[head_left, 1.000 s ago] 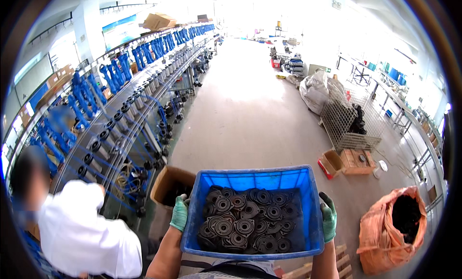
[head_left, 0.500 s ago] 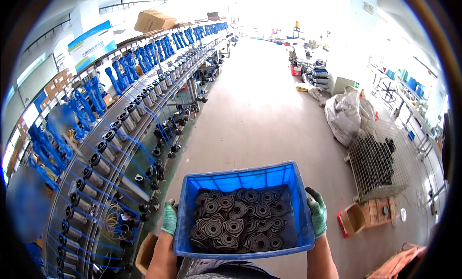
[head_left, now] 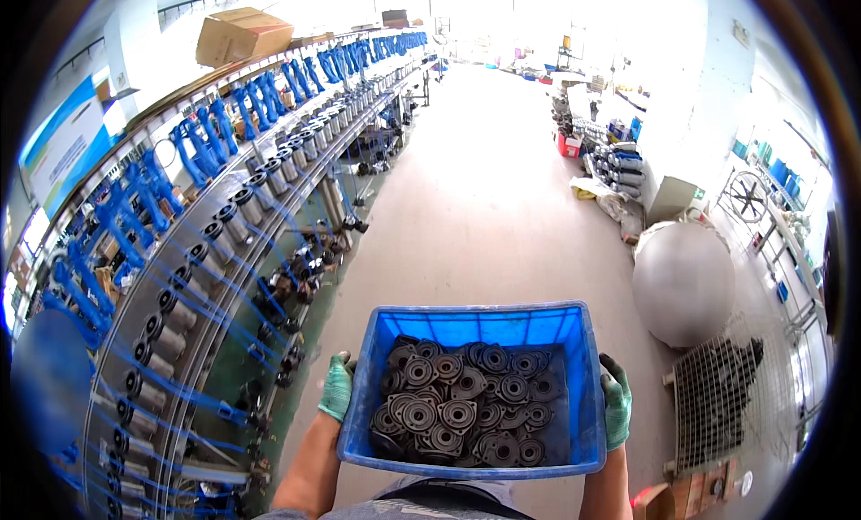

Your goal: The person carries a blue bin of metal rings to a workstation and places it on the floor. They then pick up the rings and place them into cylindrical metal containers arranged on a long rack. The person repeats this process, picking up rings from the bin and placing them into the containers.

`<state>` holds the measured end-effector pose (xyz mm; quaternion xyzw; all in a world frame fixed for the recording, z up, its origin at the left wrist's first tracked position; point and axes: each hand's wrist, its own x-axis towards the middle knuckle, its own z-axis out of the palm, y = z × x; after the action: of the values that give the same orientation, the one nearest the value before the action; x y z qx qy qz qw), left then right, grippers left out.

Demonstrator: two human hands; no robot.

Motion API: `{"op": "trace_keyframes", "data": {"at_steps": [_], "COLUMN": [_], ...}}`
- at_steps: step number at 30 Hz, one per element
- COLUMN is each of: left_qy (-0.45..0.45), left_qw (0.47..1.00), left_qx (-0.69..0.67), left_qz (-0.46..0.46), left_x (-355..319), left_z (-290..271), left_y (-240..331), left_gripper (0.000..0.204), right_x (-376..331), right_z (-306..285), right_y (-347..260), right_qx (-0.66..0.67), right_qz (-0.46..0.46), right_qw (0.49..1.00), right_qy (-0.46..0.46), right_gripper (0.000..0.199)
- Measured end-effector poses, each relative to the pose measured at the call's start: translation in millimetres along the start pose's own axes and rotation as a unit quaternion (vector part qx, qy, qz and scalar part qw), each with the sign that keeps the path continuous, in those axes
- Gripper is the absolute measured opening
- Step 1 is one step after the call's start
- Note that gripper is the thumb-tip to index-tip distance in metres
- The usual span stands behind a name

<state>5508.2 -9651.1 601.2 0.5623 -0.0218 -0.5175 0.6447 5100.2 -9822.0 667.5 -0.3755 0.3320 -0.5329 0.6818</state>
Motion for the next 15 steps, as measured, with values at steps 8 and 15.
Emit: {"op": "trace_keyframes", "data": {"at_steps": [8,15], "left_qy": [0.033,0.008], "left_qw": [0.997,0.996], "left_qx": [-0.019,-0.053], "left_qz": [0.067,0.071], "left_x": [324,539], "left_z": [74,184], "left_y": [138,271], "left_gripper": [0.061,0.054], "right_x": [375,672], "right_z": [81,174], "right_y": [55,80], "right_qx": [-0.017,-0.084], "right_qz": [0.02,0.011], "right_qw": [0.999,0.994], "right_qy": [-0.03,-0.066], "right_gripper": [0.047,0.046]}}
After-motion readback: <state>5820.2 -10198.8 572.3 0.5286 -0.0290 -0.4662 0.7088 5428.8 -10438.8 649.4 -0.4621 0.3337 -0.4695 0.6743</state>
